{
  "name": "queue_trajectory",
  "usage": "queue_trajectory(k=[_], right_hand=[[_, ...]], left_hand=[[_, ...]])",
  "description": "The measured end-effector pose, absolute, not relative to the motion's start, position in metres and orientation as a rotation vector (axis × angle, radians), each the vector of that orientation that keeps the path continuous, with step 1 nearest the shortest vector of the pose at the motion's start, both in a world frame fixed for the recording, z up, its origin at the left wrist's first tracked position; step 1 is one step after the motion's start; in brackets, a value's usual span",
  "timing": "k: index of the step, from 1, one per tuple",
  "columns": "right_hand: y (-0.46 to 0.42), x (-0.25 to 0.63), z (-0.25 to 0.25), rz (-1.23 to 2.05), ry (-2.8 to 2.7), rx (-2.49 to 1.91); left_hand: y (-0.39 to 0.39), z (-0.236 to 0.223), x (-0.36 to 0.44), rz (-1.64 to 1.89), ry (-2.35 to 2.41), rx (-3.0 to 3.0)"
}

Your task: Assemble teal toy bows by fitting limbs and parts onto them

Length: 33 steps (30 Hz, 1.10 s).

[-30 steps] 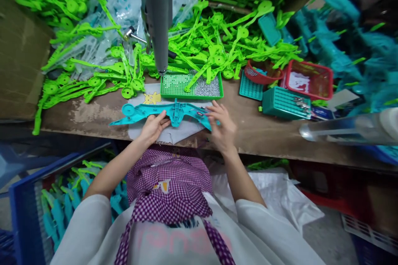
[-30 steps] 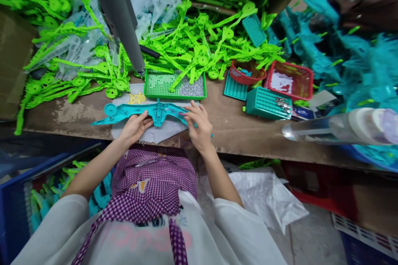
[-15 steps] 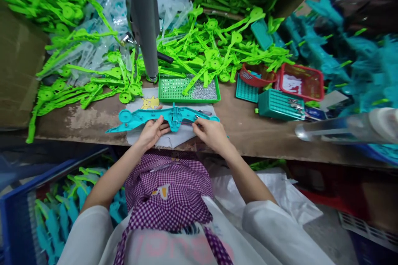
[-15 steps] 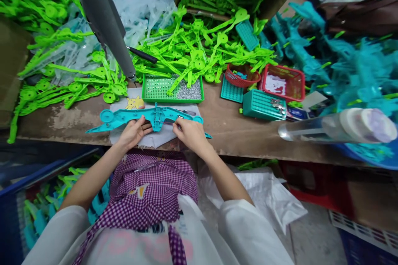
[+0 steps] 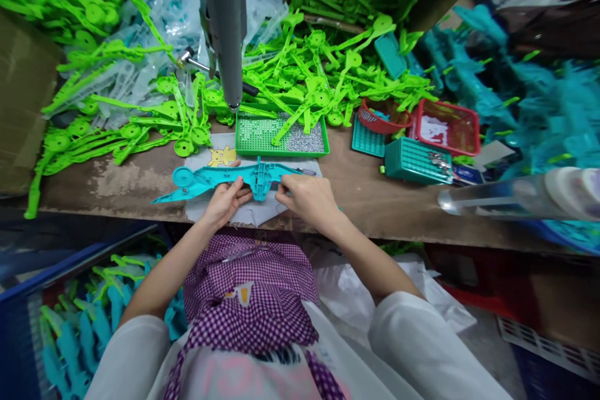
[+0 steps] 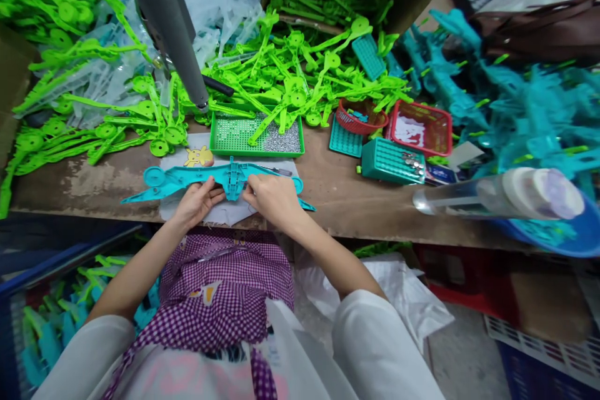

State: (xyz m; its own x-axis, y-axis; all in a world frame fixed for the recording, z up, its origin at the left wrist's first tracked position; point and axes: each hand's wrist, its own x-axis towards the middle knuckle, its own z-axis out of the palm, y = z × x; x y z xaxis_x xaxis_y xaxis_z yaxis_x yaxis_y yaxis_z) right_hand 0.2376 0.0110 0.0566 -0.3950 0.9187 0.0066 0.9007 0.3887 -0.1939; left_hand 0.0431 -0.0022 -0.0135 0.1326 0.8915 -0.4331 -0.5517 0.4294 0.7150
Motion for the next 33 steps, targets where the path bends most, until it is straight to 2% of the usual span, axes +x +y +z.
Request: queue_trajectory(k=[9, 17, 26, 33], right_hand=[[0.015, 0.243, 0.030, 0.330, -2.552, -1.603], [0.013, 0.250, 0.026, 0.402, -2.474, -1.634], [0.010, 0.249, 0.021, 0.366, -2.527, -1.678], [0.002, 0.242, 0.017, 0.217, -2.614, -1.727]], left_hand=[[-0.003, -0.016, 0.044, 1.102, 0.914, 0.379], [-0.001, -0.017, 0.044, 1.101, 0.914, 0.408], [-0.001, -0.017, 0.044, 1.118, 0.874, 0.537], [-0.001, -0.020, 0.043, 1.081, 0.902, 0.589]])
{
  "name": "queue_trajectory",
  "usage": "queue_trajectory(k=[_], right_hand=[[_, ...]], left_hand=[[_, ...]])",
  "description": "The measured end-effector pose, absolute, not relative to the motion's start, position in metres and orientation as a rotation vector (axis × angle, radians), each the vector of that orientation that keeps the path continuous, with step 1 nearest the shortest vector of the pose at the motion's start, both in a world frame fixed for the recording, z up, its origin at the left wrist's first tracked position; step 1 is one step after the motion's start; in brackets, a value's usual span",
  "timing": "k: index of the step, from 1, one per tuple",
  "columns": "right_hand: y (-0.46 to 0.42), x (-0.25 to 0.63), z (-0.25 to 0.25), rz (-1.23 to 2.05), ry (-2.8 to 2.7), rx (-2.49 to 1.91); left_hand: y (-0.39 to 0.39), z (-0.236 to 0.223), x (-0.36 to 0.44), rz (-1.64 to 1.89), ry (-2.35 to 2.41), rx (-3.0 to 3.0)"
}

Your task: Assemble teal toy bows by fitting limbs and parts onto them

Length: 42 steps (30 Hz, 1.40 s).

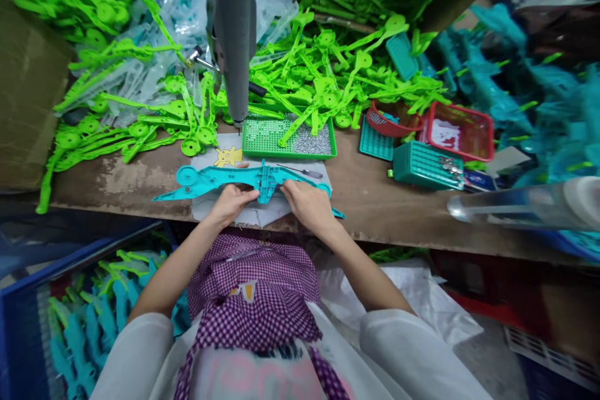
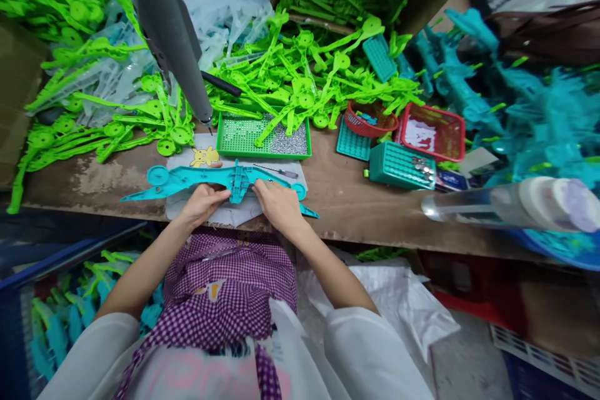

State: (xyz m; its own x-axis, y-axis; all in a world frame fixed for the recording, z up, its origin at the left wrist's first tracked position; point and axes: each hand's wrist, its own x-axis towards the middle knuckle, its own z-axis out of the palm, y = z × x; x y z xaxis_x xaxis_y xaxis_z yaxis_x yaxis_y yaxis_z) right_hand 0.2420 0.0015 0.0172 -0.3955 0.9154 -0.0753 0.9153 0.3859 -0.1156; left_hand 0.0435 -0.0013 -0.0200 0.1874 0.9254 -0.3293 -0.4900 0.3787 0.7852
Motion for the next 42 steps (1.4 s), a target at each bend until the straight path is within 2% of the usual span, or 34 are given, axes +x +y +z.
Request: queue_trajectory(k=[5, 8, 15, 19, 23, 28, 36, 40, 42], right_hand=[[-0.002, 0.232, 0.021, 0.198, -2.659, -1.783], [-0.003, 0.220, 0.027, 0.292, -2.620, -1.884], [0.009, 0.198, 0.034, 0.472, -2.301, -1.821], [0.021, 0.201, 0.030, 0.644, -2.225, -1.880], [0.023, 0.199, 0.021, 0.658, -2.243, -1.876], [0.018, 0.196, 0.012, 0.601, -2.202, -1.842], [0.019, 0.195, 0.014, 0.667, -2.192, -1.869], [0.015, 0.221, 0.016, 0.833, -2.021, -1.611], [0.008, 0.236, 0.017, 0.812, -1.888, -1.467]], left_hand=[[-0.002, -0.021, 0.042, 1.072, 0.902, 0.606], [-0.002, -0.021, 0.043, 1.077, 0.910, 0.621], [-0.002, -0.021, 0.044, 1.028, 0.948, 0.657], [-0.002, -0.017, 0.027, 0.907, 0.978, 0.687], [-0.006, -0.004, 0.002, 0.589, 1.091, 1.093], [0.008, 0.014, -0.001, 0.726, 1.417, 1.804], [0.049, 0.002, -0.003, 0.408, 1.282, 2.034], [0.050, 0.003, -0.012, 0.415, 1.267, 1.950], [0.051, 0.005, -0.016, 0.425, 1.241, 1.888]])
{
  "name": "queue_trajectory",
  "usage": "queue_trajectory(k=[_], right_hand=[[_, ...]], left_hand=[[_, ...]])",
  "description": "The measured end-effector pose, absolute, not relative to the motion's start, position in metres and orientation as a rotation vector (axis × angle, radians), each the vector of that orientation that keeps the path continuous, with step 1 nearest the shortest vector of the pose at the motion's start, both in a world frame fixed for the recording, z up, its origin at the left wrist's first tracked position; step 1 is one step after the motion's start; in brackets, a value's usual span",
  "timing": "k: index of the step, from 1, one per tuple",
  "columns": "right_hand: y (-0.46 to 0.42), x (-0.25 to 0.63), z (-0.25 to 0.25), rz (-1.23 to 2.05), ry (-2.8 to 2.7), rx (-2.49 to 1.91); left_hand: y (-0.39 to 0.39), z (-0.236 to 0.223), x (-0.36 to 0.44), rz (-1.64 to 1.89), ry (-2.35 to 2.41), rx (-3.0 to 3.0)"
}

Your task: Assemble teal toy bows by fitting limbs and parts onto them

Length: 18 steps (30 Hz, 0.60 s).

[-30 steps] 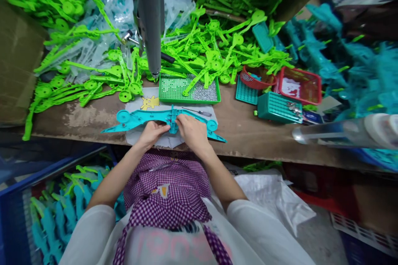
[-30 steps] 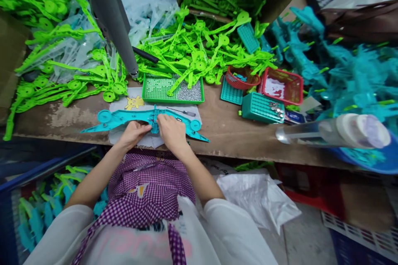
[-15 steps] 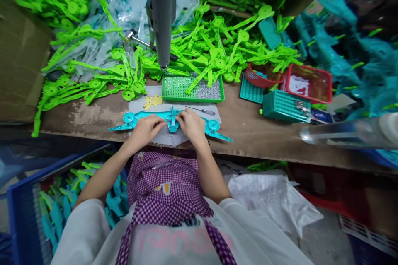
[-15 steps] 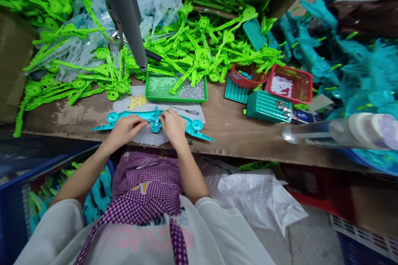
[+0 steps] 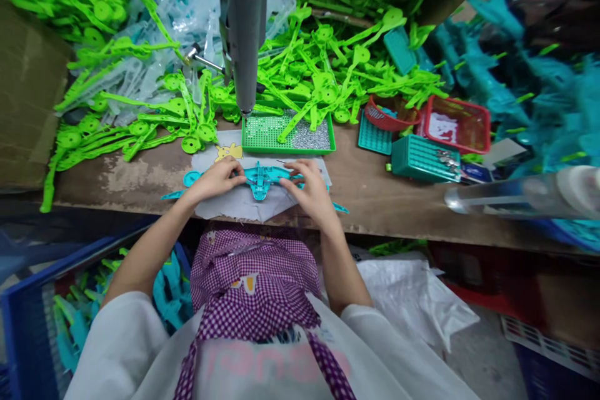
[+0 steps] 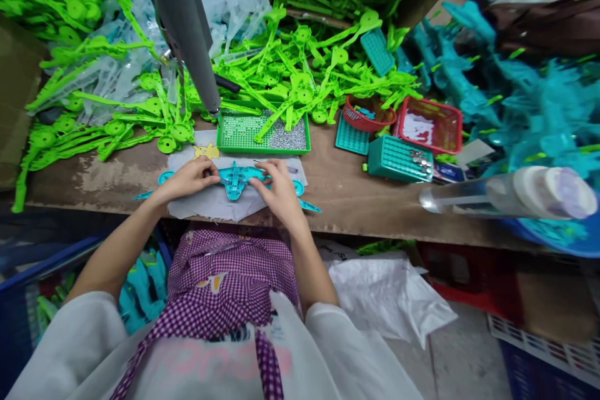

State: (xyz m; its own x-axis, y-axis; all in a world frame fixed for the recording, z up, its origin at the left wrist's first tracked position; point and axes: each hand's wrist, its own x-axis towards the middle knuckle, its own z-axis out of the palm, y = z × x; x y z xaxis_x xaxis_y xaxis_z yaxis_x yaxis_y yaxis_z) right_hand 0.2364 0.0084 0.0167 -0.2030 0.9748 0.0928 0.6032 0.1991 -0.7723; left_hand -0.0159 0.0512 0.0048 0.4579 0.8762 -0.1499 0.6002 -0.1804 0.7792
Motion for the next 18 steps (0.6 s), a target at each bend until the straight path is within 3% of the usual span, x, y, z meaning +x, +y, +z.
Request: queue_trajectory(k=[10, 18], right_hand=[[-0.006, 0.232, -0.013, 0.531, -2.248, -1.403], [0.007, 0.227, 0.000, 0.315, -2.653, -1.448]], left_hand=[[0.056, 0.004, -0.025, 0.496, 1.202, 1.719], [0.064, 0.005, -0.035, 0.449, 1.090, 1.611]])
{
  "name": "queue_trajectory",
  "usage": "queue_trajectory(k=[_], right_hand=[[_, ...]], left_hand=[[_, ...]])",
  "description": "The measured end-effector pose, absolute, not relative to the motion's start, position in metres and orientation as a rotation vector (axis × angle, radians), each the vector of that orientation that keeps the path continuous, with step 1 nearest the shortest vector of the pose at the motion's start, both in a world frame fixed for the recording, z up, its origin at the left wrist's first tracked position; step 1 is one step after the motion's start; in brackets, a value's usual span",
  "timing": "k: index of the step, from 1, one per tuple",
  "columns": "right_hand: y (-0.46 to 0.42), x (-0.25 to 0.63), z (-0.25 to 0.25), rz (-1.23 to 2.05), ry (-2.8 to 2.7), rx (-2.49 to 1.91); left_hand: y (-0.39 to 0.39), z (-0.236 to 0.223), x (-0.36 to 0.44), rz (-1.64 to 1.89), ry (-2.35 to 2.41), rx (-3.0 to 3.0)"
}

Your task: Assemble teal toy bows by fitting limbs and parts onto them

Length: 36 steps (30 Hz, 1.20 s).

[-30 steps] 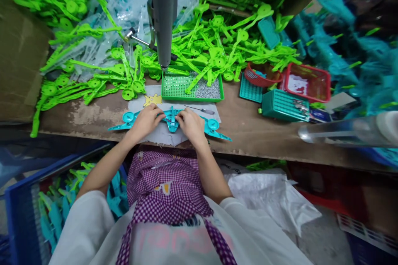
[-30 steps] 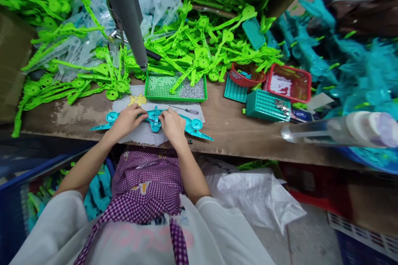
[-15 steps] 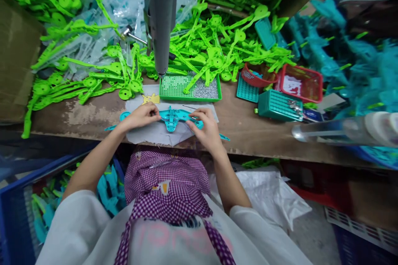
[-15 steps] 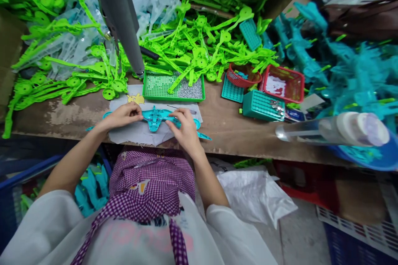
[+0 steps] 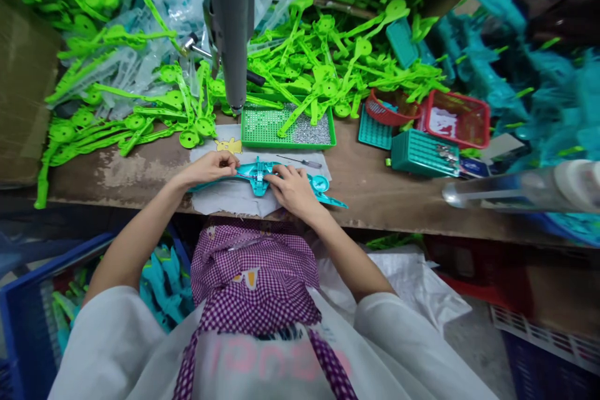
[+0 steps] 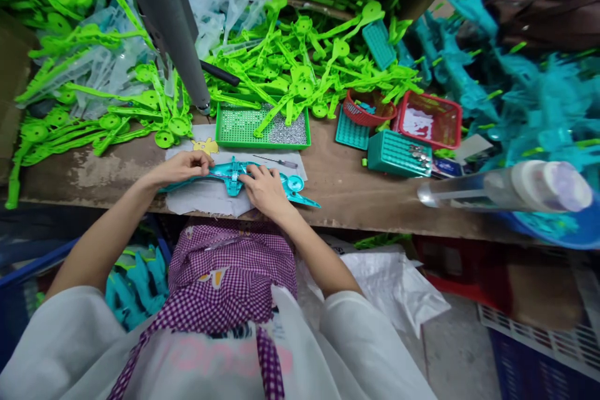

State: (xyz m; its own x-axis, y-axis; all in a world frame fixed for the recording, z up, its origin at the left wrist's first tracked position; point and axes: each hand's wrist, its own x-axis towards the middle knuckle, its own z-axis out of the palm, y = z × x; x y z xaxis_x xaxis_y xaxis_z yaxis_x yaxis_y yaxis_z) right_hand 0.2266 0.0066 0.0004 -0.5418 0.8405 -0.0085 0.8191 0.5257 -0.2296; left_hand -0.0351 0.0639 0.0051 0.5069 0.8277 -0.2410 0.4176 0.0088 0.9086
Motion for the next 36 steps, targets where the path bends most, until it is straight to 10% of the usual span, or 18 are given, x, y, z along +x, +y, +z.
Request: queue_trajectory(k=[36], right_hand=[[0.020, 0.246, -0.008, 0.487, -2.662, -1.140]], left_hand=[[-0.025, -0.005, -0.006, 0.997, 1.622, 2.165]])
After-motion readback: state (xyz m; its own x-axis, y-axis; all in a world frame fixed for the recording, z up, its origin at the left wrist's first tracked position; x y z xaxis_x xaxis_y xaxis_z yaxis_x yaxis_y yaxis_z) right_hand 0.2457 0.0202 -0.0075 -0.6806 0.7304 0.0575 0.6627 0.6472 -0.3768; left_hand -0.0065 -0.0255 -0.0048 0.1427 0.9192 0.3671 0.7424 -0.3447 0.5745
